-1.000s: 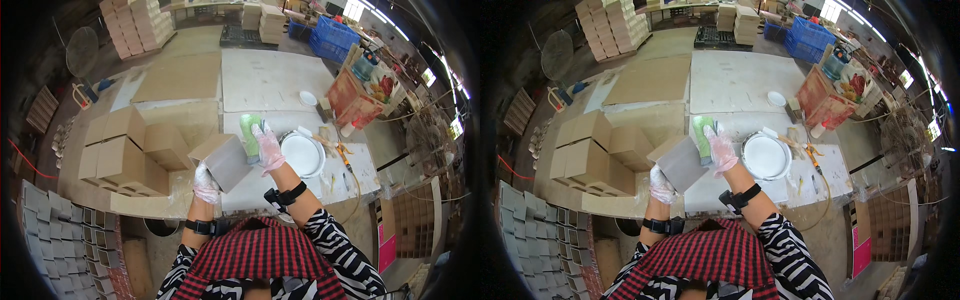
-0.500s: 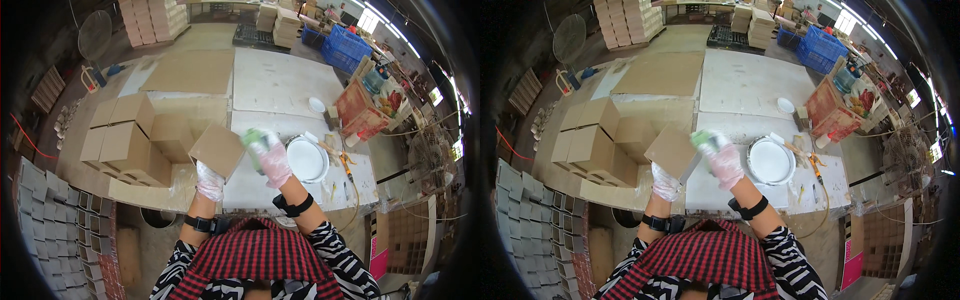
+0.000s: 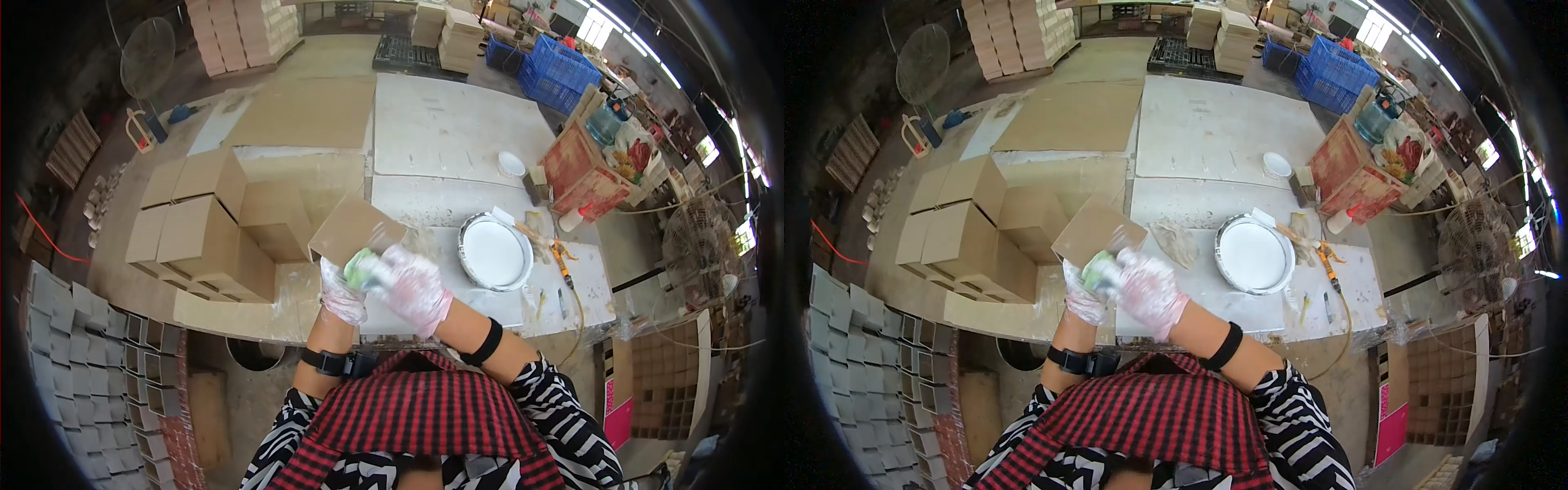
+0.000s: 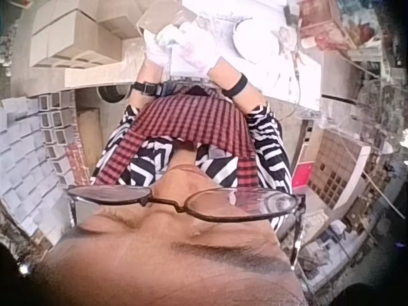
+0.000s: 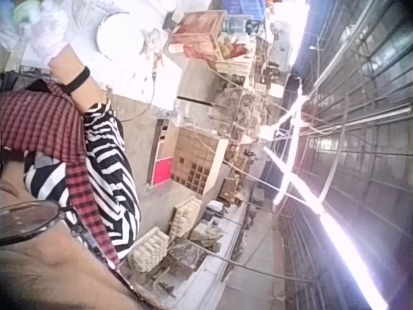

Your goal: The person applies a white substance to the edges and interior of wooden boxes using a green sponge and stacks the finished boxes onto a large pile.

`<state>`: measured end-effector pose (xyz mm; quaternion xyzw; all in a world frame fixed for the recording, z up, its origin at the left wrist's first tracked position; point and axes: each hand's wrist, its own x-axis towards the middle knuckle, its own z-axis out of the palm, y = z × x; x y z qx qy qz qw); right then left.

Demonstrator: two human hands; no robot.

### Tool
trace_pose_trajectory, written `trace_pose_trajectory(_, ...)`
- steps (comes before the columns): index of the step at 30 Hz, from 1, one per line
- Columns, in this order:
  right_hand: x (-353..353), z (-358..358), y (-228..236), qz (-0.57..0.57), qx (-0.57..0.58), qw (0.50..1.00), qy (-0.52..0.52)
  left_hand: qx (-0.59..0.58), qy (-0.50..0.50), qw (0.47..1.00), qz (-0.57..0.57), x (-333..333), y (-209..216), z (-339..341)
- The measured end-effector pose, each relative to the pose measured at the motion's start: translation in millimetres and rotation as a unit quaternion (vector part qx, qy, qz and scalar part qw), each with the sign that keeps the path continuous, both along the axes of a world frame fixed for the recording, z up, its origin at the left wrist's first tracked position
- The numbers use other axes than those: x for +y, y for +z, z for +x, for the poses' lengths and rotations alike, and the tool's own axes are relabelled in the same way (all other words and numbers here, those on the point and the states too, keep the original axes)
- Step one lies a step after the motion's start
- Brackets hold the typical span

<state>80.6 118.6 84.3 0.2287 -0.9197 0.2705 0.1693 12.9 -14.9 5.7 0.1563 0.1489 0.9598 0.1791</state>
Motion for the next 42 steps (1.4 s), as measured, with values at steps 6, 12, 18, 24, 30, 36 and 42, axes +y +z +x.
trace_pose_trajectory(6, 29.6, -17.6, 18.8, 0.018, -0.031, 0.999, -0.029, -0.086, 0.128, 0.98, -0.127, 11.7, 33.0, 18.9)
trace_pose_trajectory(12, 24.2, -29.2, 4.7, -0.176, -0.097, 0.979, 0.026, -0.056, 0.01, 0.996, -0.073, 5.1, 18.7, 19.4)
trace_pose_trajectory(18, 22.2, -9.0, 46.5, 0.081, 0.008, 0.986, -0.143, -0.124, 0.036, 0.991, -0.046, 3.7, 31.5, 29.3)
trace_pose_trajectory(24, 27.3, -15.4, 63.9, -0.056, 0.044, 0.997, -0.035, -0.06, -0.003, 0.998, -0.024, 2.1, -3.1, 7.0)
trace_pose_trajectory(30, 3.3, 4.8, 46.5, 0.153, 0.011, 0.984, 0.085, -0.063, -0.035, 0.997, -0.03, -5.0, 29.0, 22.9)
trace_pose_trajectory(36, -0.7, -50.0, 49.7, 0.263, 0.175, 0.943, 0.105, -0.15, -0.033, 0.988, 0.006, 8.7, 13.4, 19.7)
trace_pose_trajectory(42, -9.8, -47.1, 6.3, 0.058, -0.086, 0.984, 0.146, 0.157, 0.011, 0.961, -0.228, -13.6, -40.4, 0.6)
